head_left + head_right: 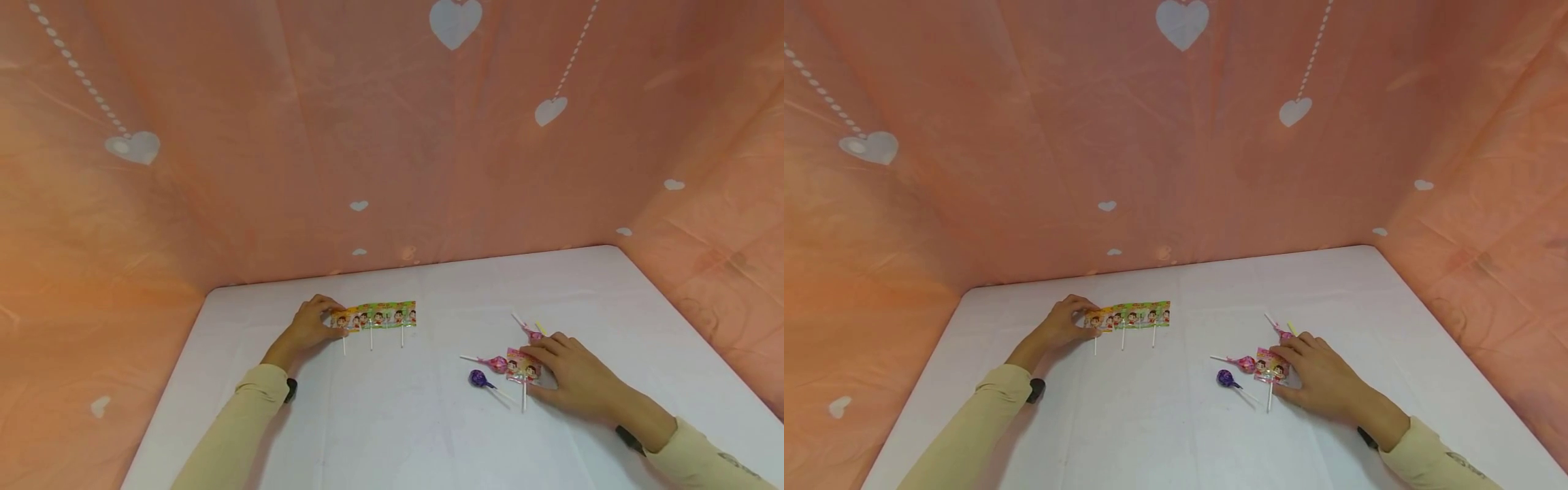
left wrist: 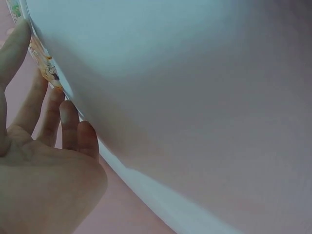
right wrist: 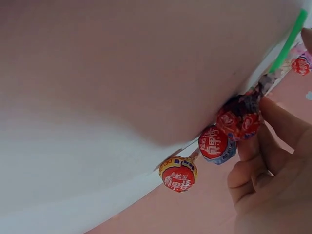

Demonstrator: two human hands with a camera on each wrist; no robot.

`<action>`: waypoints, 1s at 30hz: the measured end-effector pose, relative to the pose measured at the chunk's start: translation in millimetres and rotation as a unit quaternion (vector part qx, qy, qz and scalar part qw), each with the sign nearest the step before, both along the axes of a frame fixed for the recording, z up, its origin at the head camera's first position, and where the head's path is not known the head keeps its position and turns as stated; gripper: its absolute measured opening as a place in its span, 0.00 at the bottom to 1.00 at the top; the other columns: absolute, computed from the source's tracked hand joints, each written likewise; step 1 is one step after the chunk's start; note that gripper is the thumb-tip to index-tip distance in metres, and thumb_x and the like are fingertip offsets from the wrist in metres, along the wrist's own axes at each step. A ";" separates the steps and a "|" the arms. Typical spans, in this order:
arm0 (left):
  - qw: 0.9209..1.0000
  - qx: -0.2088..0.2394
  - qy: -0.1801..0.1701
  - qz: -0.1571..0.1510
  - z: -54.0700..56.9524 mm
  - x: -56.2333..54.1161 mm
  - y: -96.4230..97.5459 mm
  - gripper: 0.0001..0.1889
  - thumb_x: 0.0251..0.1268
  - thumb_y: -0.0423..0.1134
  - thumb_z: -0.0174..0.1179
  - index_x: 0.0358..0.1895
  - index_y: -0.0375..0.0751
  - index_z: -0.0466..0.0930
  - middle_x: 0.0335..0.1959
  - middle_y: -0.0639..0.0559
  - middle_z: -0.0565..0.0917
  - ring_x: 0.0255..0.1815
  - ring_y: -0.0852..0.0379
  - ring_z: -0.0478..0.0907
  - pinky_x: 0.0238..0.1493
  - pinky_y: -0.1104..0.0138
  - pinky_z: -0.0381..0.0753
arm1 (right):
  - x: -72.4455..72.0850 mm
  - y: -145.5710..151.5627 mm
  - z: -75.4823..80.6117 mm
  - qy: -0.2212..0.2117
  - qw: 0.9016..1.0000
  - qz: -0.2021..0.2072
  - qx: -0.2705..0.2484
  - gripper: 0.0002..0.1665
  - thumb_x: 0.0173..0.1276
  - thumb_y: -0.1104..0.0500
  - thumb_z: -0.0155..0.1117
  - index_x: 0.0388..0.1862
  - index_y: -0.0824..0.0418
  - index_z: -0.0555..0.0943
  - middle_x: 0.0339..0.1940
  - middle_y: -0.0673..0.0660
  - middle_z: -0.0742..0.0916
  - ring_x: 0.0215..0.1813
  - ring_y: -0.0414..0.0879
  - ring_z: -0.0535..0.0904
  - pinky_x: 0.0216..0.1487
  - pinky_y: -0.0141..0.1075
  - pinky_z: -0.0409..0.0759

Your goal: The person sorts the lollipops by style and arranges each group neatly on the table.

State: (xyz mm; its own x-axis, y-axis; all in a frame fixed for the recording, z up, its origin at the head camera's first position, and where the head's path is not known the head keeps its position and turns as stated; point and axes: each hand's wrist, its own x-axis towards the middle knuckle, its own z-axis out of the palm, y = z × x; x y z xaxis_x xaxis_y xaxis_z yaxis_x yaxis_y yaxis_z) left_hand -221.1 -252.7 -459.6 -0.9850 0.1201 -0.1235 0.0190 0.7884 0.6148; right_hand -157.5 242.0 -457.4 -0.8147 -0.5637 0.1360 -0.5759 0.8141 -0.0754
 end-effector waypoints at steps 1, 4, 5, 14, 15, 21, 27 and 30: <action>1.000 0.001 -0.001 0.001 0.2 0.1 -0.2 0.27 0.56 0.42 0.74 0.60 0.43 0.80 0.67 0.42 0.71 0.71 0.36 0.61 0.73 0.40 0.59 | -0.1 -0.1 0.2 -0.003 1.000 -0.002 -0.001 0.37 0.56 0.36 0.72 0.60 0.54 0.81 0.56 0.54 0.84 0.57 0.50 0.75 0.61 0.51 0.74; 1.000 0.000 0.001 0.001 0.9 0.3 -0.3 0.26 0.56 0.42 0.74 0.59 0.43 0.80 0.67 0.42 0.71 0.71 0.36 0.61 0.72 0.39 0.59 | -0.6 -0.7 0.6 -0.011 1.000 -0.006 0.002 0.37 0.57 0.35 0.71 0.60 0.55 0.81 0.56 0.55 0.83 0.58 0.51 0.75 0.61 0.51 0.74; 1.000 0.000 0.002 0.000 1.1 0.3 -0.3 0.26 0.56 0.42 0.74 0.59 0.43 0.80 0.67 0.42 0.71 0.71 0.36 0.61 0.72 0.39 0.59 | -0.8 -0.9 0.6 -0.013 1.000 -0.007 0.003 0.38 0.57 0.35 0.71 0.60 0.55 0.81 0.56 0.55 0.83 0.57 0.51 0.75 0.61 0.51 0.74; 1.000 0.003 -0.006 0.005 1.5 0.8 0.5 0.26 0.57 0.42 0.73 0.60 0.43 0.80 0.67 0.43 0.71 0.71 0.37 0.60 0.72 0.40 0.59 | -1.5 -2.5 3.1 -0.036 0.999 -0.012 -0.007 0.37 0.56 0.37 0.72 0.60 0.55 0.80 0.56 0.55 0.82 0.57 0.51 0.74 0.61 0.52 0.75; 1.000 0.004 -0.007 0.007 1.8 0.9 0.6 0.26 0.57 0.42 0.73 0.60 0.43 0.80 0.67 0.43 0.71 0.71 0.37 0.60 0.72 0.40 0.59 | -1.8 -2.9 3.2 -0.037 0.999 -0.011 -0.010 0.36 0.56 0.38 0.72 0.60 0.55 0.80 0.56 0.56 0.82 0.57 0.51 0.74 0.61 0.52 0.75; 1.000 -0.005 -0.002 0.002 1.6 0.1 1.0 0.26 0.57 0.43 0.73 0.60 0.43 0.80 0.67 0.42 0.71 0.71 0.37 0.61 0.72 0.40 0.60 | -5.1 -3.2 3.6 -0.057 0.998 -0.025 -0.017 0.34 0.55 0.43 0.73 0.58 0.56 0.80 0.58 0.60 0.82 0.59 0.56 0.74 0.63 0.56 0.73; 1.000 0.000 -0.010 0.006 3.7 1.5 2.4 0.26 0.57 0.42 0.73 0.60 0.43 0.80 0.67 0.42 0.71 0.71 0.37 0.60 0.73 0.40 0.59 | -6.3 -4.0 4.3 -0.056 0.998 -0.034 -0.024 0.32 0.53 0.45 0.74 0.56 0.57 0.81 0.58 0.61 0.83 0.60 0.59 0.75 0.63 0.57 0.73; 1.000 0.000 -0.011 0.005 3.2 2.3 1.7 0.26 0.57 0.42 0.73 0.60 0.43 0.80 0.67 0.42 0.71 0.71 0.37 0.61 0.72 0.39 0.59 | -6.0 -4.0 6.0 -0.045 0.998 -0.033 -0.030 0.32 0.52 0.46 0.74 0.55 0.57 0.82 0.55 0.59 0.84 0.57 0.56 0.76 0.61 0.55 0.75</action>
State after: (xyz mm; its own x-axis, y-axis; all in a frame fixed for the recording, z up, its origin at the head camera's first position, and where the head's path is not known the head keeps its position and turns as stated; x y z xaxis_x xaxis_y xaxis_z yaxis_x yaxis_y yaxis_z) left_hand -218.7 -250.9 -456.4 -0.9831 0.1110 -0.1455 -0.0020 0.7886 0.6150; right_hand -163.5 238.0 -451.4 -0.8604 -0.5012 0.0923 -0.5095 0.8426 -0.1744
